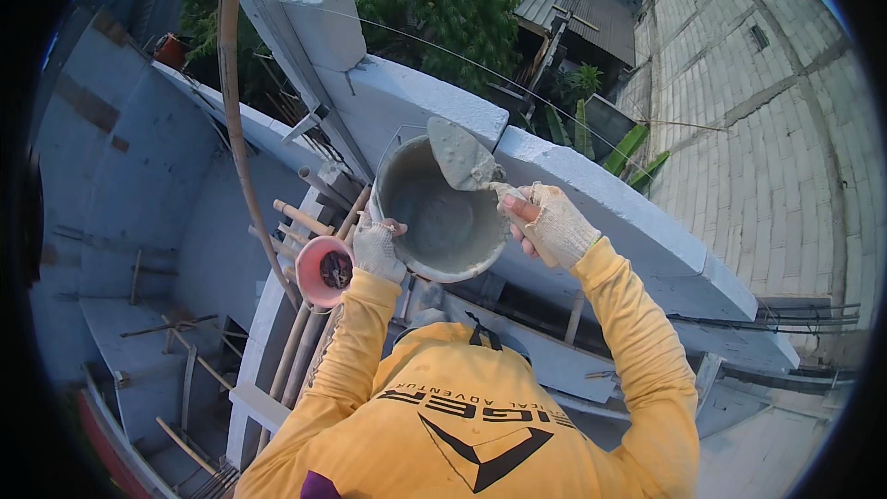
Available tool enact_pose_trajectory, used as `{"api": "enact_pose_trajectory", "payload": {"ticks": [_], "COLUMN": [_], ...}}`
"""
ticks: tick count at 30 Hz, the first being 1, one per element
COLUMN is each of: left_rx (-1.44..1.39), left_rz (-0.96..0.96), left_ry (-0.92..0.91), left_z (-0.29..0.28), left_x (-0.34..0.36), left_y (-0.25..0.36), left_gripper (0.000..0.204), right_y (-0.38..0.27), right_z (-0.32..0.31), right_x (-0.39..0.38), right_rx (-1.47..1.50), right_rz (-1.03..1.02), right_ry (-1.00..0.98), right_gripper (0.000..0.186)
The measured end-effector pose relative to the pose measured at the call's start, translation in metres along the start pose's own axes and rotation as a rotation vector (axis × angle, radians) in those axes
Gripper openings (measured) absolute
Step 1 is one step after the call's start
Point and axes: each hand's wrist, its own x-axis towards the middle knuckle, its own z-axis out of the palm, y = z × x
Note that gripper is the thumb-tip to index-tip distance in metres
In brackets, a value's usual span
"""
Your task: The person constructs a wall by applying mortar to lightweight concrete blocks using a trowel and then positioning the blocks on the wall. They use a hammer to tap the blocks into place and wire to secure a vertical guide.
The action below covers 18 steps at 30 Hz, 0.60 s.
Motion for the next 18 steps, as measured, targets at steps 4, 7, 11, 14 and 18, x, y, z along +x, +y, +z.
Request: {"api": "enact_pose_trajectory", "payload": {"ticks": [4,7,11,14,18], "left_rx": [-0.020,0.017,0.025,-0.009,0.051], "left_rz": [0.006,0.012,-0.023,0.005,0.031], "left_ry": [0.004,0.046,0.151,0.165,0.255], "left_z": [-0.024,-0.043,-0.062,-0.087,-0.136], "left_x": [0.013,0.010,-0.009,-0.022,-0.030], "left_y": [-0.004,-0.005,0.009,0.010,0.006], "left_gripper": [0.053,0.060,0.063,0.056,0.053], "right_y": [-0.044,-0.072,-0.114,-0.126,-0.124], "right_z": [0.001,0.006,0.026,0.035,0.034], "right_x": [0.045,0.100,0.148,0.167,0.157], "right_rx": [0.001,-0.146,-0.634,-1.094,-1.311], "right_rz": [-0.005,-0.011,-0.166,-0.357,-0.389], "right_ry": [0.015,0.024,0.116,0.288,0.284], "right_gripper": [0.036,0.036,0.038,0.040,0.041]}}
